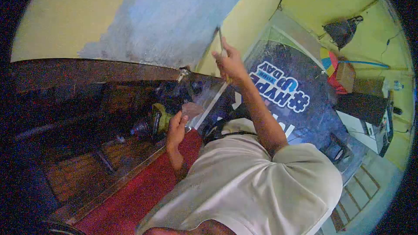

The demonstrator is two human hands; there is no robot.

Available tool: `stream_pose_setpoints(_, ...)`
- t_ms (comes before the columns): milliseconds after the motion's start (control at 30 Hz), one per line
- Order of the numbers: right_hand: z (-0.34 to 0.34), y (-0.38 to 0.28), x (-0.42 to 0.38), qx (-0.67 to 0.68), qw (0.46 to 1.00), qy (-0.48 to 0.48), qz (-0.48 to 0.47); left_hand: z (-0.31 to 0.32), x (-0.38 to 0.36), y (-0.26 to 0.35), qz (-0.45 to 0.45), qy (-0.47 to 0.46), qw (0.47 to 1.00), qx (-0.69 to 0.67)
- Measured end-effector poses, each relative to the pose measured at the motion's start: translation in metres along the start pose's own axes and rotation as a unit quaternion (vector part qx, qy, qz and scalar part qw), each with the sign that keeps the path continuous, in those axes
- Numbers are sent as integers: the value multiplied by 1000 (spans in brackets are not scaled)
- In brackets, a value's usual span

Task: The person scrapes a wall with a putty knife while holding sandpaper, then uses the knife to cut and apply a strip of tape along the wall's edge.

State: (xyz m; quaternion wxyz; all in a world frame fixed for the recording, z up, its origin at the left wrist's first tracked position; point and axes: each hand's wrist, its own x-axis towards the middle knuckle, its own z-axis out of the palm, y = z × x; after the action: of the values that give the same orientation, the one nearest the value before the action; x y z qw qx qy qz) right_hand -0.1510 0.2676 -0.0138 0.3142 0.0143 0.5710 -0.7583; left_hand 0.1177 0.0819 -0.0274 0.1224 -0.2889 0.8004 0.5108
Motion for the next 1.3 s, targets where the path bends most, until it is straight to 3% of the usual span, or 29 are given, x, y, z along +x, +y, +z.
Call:
stream_pose_setpoints(100, 2, -2, -2, 20, 1000, 15, 4, -2, 3, 5, 76, -27, 996, -32)
stream_pose_setpoints(200, 7, -2, -17, -6, 1000, -26, 7, 2, 5, -4, 23, 25, 999, -9)
stream_pose_setpoints(300, -3, 3, -6, 14, 999, -14, 32, -5, 7, 14, 30, -40, 999, -11)
stream_pose_setpoints(400, 4, 12, -17, 6, 1000, -27, 14, 5, 7, 13, 120, 26, 992, 17)
stream_pose_setpoints(600, -1, 0, -5, 15, 999, -15, 27, 5, 6, 16, 144, 39, 988, 23)
stream_pose_setpoints(700, 11, 0, -20, 26, 999, -24, 11, 0, 3, 20, 37, 22, 996, 83)
stream_pose_setpoints(733, 5, 5, -8, -8, 999, -8, 41, -1, 7, 16, 63, 21, 996, 54)
stream_pose_setpoints(800, 0, 3, 5, 31, 999, 4, 13, 2, 9, 4, 111, 14, 994, -7)
stream_pose_setpoints(900, 7, 3, -7, 6, 1000, 14, 15, 2, 10, 2, 74, 5, 997, 27)
stream_pose_setpoints(1100, -6, 9, -6, 11, 999, -16, 45, 1, 11, 8, 95, 1, 995, 0)
stream_pose_setpoints(1233, 10, 21, -13, -35, 998, -21, -42, 1, 19, 8, 116, 2, 993, -17)
stream_pose_setpoints(1300, 4, 33, 2, -9, 1000, 2, 4, 3, 9, 11, 93, 19, 995, -34)
